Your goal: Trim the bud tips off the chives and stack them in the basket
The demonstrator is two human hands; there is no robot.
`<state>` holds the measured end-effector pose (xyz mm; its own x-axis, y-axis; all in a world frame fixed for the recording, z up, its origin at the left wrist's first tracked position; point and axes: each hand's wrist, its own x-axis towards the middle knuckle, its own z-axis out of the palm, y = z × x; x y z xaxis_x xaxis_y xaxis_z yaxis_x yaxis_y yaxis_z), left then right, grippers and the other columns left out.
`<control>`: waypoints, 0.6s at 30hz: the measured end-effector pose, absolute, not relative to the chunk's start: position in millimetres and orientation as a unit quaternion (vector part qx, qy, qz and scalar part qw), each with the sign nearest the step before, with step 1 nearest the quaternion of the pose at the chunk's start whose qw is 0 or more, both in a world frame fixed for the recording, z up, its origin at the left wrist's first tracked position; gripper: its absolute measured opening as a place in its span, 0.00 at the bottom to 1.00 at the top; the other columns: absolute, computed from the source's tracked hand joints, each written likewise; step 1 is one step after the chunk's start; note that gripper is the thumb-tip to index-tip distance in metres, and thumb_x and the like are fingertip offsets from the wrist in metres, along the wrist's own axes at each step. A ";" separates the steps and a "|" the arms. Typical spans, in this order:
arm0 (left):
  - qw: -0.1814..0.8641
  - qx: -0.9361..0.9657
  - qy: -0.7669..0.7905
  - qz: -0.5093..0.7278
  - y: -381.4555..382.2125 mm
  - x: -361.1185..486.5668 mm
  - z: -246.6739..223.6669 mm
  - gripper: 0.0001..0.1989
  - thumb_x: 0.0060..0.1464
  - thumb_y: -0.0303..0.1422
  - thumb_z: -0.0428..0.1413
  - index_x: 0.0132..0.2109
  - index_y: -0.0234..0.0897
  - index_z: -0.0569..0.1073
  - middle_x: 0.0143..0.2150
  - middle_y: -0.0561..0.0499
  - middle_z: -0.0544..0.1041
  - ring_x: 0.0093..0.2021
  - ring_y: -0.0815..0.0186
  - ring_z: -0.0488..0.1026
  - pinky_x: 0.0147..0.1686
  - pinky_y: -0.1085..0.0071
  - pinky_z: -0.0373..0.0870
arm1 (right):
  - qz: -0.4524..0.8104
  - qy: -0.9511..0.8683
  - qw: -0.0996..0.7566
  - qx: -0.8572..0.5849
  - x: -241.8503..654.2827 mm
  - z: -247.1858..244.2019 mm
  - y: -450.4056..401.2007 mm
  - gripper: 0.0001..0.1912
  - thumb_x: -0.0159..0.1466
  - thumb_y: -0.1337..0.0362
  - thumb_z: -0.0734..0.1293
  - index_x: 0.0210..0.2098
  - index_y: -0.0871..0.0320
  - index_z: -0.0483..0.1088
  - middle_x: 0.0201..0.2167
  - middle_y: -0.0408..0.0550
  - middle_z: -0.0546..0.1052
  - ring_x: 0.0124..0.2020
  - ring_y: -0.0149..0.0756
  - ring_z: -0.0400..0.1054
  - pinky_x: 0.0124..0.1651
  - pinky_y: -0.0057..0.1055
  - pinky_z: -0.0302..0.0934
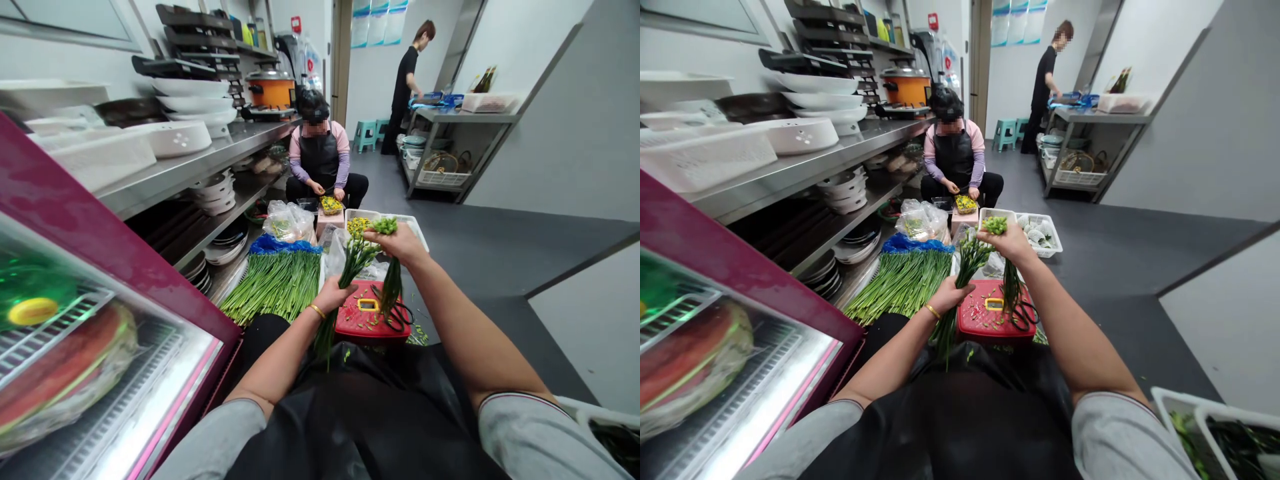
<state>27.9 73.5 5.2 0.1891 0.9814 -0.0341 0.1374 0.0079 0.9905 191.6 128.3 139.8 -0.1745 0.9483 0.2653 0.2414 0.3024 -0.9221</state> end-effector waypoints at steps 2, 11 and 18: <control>0.519 0.573 0.489 0.404 72.4 27.3 5.2 0.24 0.38 0.49 0.62 0.25 0.37 0.59 0.16 0.62 0.58 0.15 0.76 0.55 0.16 0.76 0.53 | 0.374 -0.685 0.431 -0.452 191.5 136.2 128.9 0.22 0.39 0.50 0.75 0.23 0.62 0.72 0.20 0.44 0.71 0.24 0.31 0.62 0.27 0.29 0.57; 0.588 0.553 0.439 0.394 70.0 26.0 8.8 0.24 0.36 0.50 0.63 0.26 0.35 0.64 0.14 0.61 0.60 0.14 0.75 0.56 0.16 0.75 0.54 | 0.294 -0.578 0.586 -0.485 205.3 128.7 132.9 0.20 0.45 0.49 0.73 0.19 0.58 0.65 0.15 0.40 0.65 0.18 0.28 0.57 0.22 0.29 0.53; 0.568 0.596 0.442 0.354 72.3 10.5 10.6 0.23 0.36 0.47 0.64 0.25 0.35 0.62 0.15 0.61 0.59 0.15 0.77 0.56 0.16 0.77 0.51 | 0.279 -0.414 0.809 -0.310 301.9 228.3 124.6 0.14 0.52 0.60 0.73 0.18 0.52 0.64 0.12 0.37 0.52 0.14 0.24 0.46 0.16 0.27 0.40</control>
<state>10.5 72.3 10.6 0.3574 0.9305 -0.0800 0.1248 0.0374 0.9915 301.9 124.6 228.3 0.5020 0.7078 0.4970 -0.1950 0.6525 -0.7323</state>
